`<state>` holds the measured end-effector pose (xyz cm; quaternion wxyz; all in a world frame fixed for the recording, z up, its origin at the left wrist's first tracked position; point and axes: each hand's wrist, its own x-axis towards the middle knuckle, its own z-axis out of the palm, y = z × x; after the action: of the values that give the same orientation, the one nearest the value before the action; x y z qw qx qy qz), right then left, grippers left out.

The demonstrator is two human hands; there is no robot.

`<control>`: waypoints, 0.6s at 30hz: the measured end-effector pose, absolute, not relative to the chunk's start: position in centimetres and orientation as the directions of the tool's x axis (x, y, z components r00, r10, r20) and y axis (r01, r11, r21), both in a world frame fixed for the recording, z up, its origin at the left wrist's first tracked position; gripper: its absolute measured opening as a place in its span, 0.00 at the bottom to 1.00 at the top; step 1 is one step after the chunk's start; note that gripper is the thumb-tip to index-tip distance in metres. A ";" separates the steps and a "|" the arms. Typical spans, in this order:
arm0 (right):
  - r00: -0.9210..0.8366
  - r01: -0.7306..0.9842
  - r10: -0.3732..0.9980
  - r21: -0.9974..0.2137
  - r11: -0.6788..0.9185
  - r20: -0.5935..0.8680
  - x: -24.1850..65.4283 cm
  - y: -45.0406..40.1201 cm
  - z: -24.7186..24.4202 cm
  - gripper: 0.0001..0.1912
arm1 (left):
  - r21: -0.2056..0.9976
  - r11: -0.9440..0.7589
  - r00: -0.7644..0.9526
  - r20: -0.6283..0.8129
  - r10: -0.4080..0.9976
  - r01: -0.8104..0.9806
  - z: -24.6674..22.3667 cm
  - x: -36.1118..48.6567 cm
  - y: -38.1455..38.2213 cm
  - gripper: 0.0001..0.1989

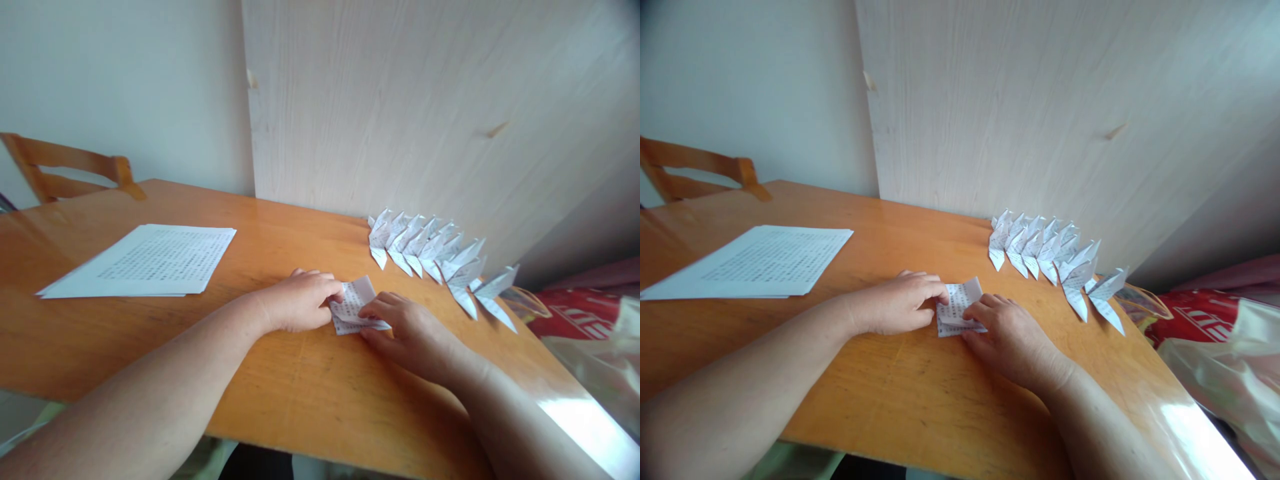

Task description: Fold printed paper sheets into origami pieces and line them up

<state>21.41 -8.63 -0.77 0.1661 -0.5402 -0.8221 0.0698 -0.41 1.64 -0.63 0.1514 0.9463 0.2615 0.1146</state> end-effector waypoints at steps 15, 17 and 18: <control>-0.163 0.884 0.969 -0.409 0.227 0.187 21.5 -7.3 -2.3 0.06 | 0.426 -0.756 0.779 0.165 0.605 0.497 -1.3 0.2 2.1 0.06; -0.137 0.890 0.973 -0.409 0.203 0.186 21.5 -7.2 -2.5 0.05 | 0.440 -0.736 0.759 0.168 0.630 0.514 -1.5 0.4 2.1 0.09; -0.126 0.894 0.975 -0.405 0.192 0.184 21.5 -7.2 -2.6 0.05 | 0.448 -0.726 0.748 0.169 0.642 0.522 -1.7 0.4 2.0 0.11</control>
<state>21.47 -7.17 -2.60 0.2064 -0.6281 -0.7438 0.0977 0.44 2.05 -1.65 0.1899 0.9154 0.3178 0.1583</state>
